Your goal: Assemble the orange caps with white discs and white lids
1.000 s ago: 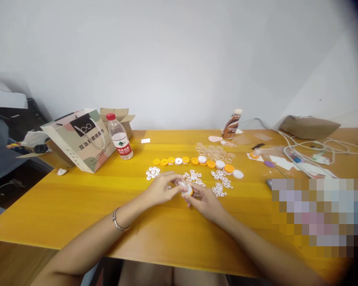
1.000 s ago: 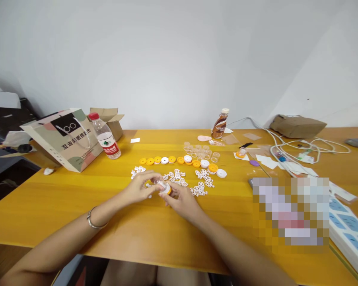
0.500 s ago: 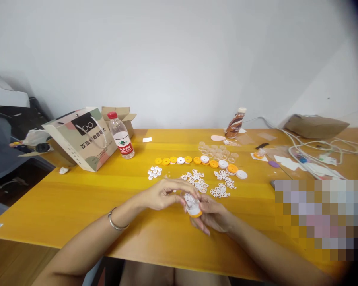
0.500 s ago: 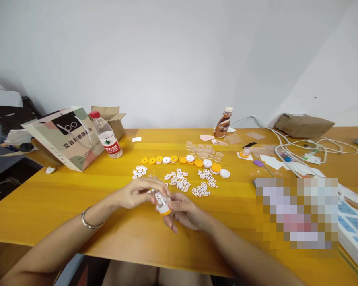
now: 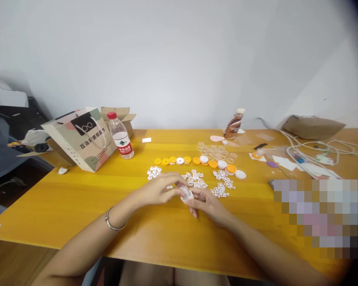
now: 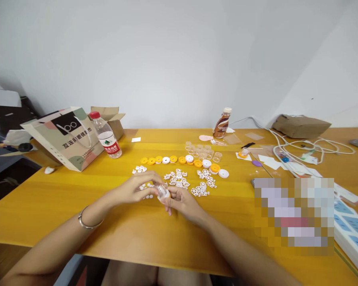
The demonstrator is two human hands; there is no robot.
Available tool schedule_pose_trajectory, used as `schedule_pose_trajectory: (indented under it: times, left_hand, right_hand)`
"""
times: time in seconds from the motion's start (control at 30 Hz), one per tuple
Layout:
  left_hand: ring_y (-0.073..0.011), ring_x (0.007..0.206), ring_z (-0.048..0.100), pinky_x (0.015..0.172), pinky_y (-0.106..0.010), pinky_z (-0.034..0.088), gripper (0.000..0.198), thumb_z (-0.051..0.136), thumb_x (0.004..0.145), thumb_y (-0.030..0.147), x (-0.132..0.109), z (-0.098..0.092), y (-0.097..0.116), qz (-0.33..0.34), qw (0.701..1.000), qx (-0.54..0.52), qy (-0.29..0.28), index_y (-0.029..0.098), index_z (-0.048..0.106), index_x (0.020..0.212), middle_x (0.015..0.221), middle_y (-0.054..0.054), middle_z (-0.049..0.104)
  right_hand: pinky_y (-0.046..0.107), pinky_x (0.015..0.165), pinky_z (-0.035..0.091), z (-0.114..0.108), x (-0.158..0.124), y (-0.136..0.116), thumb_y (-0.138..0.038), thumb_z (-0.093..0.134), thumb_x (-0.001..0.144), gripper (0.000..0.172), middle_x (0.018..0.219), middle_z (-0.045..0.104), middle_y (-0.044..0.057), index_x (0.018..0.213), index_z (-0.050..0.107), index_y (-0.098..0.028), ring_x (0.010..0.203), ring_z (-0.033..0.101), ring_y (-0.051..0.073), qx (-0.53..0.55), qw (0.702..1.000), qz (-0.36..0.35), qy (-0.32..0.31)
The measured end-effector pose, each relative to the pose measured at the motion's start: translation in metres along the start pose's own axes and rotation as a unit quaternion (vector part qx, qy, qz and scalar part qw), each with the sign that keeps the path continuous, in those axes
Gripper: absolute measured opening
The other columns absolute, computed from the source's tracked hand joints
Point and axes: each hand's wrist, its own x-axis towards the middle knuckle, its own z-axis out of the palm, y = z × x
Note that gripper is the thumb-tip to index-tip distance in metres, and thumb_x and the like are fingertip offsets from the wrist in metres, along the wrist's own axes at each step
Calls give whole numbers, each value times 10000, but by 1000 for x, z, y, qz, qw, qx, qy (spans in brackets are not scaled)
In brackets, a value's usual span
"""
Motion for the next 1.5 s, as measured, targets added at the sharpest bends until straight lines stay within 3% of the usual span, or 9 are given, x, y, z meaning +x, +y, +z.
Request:
schedule_pose_trajectory:
  times: [0.17, 0.27, 0.43, 0.7, 0.97, 1.13, 1.23, 1.4, 1.5]
  left_hand:
    - [-177, 1083, 493, 916, -336, 413, 321, 422, 864, 212, 1, -3, 0, 22, 997, -65, -22, 190, 463, 1181, 1168, -97, 529]
    - [-202, 1067, 498, 899, -350, 416, 435, 514, 816, 311, 1, 2, -3, -41, 999, -5, 22, 192, 420, 1224, 1192, -110, 509]
    - [-137, 712, 571, 668, -261, 450, 237, 446, 853, 329, 1, 9, -6, -101, 992, 78, 3, 153, 566, 958, 808, -41, 621]
    - [-149, 914, 531, 819, -284, 426, 313, 404, 862, 183, 3, -8, 1, 23, 996, 6, -83, 181, 489, 1164, 1030, -82, 564]
    - [-121, 702, 555, 659, -242, 438, 259, 417, 865, 346, 2, 7, -3, -76, 995, 56, -25, 166, 543, 1002, 819, -36, 611]
    - [-143, 882, 551, 796, -280, 439, 243, 372, 879, 211, 3, 2, 2, 16, 997, -31, -65, 159, 507, 1073, 972, -83, 590]
    - [-171, 1103, 464, 933, -319, 381, 248, 381, 870, 181, 2, -5, 5, 50, 992, -82, -84, 196, 523, 1073, 1157, -94, 501]
    - [-219, 1125, 428, 893, -350, 409, 487, 553, 787, 293, 1, -2, 1, -7, 998, -65, -2, 209, 387, 1238, 1225, -121, 439]
    - [-166, 874, 541, 775, -318, 449, 275, 505, 821, 310, 1, 0, -1, -51, 998, -23, 16, 198, 528, 1071, 966, -67, 578]
  right_hand:
    - [176, 379, 317, -2, 1, 3, -450, 552, 747, 305, 503, 495, -30, 760, 531, -145, 392, 413, 57, 135, 991, 13, -15]
    - [196, 445, 365, -2, 2, 0, -401, 562, 755, 252, 569, 515, -22, 820, 552, -157, 458, 447, 74, 12, 998, -21, 53]
    - [242, 596, 393, 0, 1, -4, -339, 576, 742, 249, 728, 555, -3, 949, 584, -201, 620, 460, 119, -227, 959, -87, 147]
    - [187, 423, 288, -9, -1, 1, -449, 537, 751, 299, 557, 429, -36, 773, 549, -151, 455, 358, 67, -26, 999, 14, -44]
    - [309, 768, 382, 2, -1, -6, -374, 548, 773, 226, 861, 574, 37, 916, 600, -207, 825, 498, 176, -290, 940, -117, 135]
    - [288, 657, 424, -3, -5, -6, -432, 491, 799, 300, 721, 571, 35, 790, 599, -151, 672, 528, 148, -70, 997, -39, 1]
    - [288, 626, 440, -4, -6, -6, -452, 500, 788, 329, 722, 567, 44, 802, 593, -138, 643, 539, 144, 63, 997, -9, -49]
    - [272, 695, 413, -3, -6, -13, -384, 556, 774, 232, 760, 556, 28, 800, 600, -158, 719, 517, 138, -39, 998, -49, -14]
    - [271, 691, 410, -5, -4, -13, -400, 548, 776, 241, 750, 549, 17, 828, 596, -169, 720, 508, 138, -80, 996, -41, -12]
